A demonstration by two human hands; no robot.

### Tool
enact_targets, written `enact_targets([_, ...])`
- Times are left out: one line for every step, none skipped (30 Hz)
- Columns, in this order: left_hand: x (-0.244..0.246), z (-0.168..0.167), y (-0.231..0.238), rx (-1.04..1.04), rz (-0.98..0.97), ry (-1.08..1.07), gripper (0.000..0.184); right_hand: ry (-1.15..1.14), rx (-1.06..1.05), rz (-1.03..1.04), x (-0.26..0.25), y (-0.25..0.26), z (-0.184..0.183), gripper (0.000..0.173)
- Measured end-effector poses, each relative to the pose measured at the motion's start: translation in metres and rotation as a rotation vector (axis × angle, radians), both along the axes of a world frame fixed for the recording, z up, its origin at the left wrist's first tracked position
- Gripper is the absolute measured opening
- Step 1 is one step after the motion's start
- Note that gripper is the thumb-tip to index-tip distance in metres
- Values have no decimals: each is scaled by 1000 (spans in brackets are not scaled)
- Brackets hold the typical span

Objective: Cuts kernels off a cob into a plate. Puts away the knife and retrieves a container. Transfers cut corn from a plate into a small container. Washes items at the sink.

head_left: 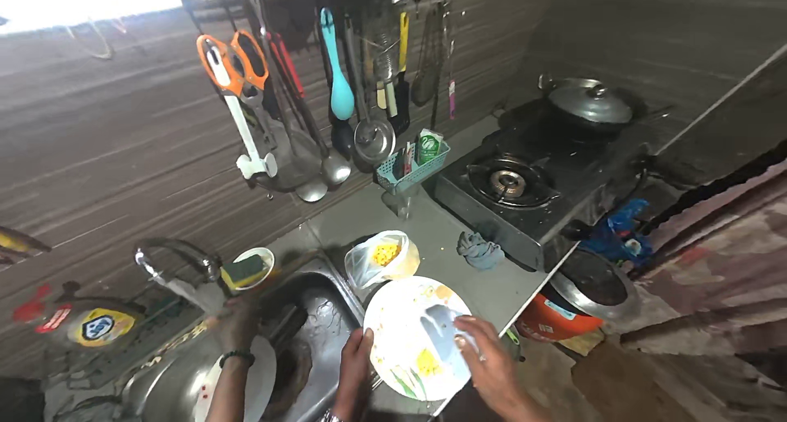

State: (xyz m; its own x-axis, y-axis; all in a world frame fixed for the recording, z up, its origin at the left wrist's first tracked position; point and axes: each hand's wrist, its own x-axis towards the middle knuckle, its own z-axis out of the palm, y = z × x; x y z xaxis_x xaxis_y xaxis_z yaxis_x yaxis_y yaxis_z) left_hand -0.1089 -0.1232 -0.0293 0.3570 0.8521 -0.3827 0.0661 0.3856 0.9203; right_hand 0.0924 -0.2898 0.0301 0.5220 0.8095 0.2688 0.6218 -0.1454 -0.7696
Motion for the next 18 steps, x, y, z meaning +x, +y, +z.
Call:
enact_targets([6,6,-5,-10,3,-27,25,-4,9,-130,11,-10,5,42])
enact_targets([13,15,-11,-25,1,-44,25,-16,-10,-231,21,-21,11,49])
enact_targets([20,25,-17,-44,-15,-57,24,-31,-45,-296,29,-32,17,58])
enact_targets([29,34,-24,-58,-39,-58,23,-45,-93,-323,33,-40,23,69])
enact_targets([37,41,-30,-64,-70,-60,22,-56,-151,-320,32,-46,31,80])
enact_targets([44,45,-37,-66,-110,-67,23,-83,-202,-302,27,-48,35,91])
enact_targets([51,47,-44,-66,-146,-87,23,-120,-250,-283,22,-48,35,101])
enact_targets([57,48,-51,-62,-170,-112,24,-156,-296,-270,16,-46,32,109])
enact_targets([63,51,-57,-52,-185,-141,25,-198,-335,-275,13,-43,27,114])
enact_targets([69,55,-63,-32,-195,-168,27,-241,-367,-302,13,-39,20,118])
enact_targets([74,60,-67,4,-205,-190,27,-267,-387,-341,16,-35,16,120])
enact_targets([78,67,-70,40,-208,-209,28,-283,-385,-389,23,-31,14,122])
enact_targets([81,75,-72,72,-204,-223,29,-302,-375,-439,31,-26,13,126])
enact_targets([84,83,-73,102,-191,-226,31,-305,-367,-478,39,-20,16,129])
enact_targets([87,90,-74,127,-174,-230,32,-286,-359,-500,46,-14,21,131])
enact_targets([89,97,-75,153,-153,-241,34,-244,-354,-502,52,-7,28,131])
enact_targets([90,103,-74,188,-131,-262,36,-187,-342,-486,56,1,35,129])
enact_targets([91,109,-74,237,-111,-293,39,-122,-322,-455,59,8,42,126])
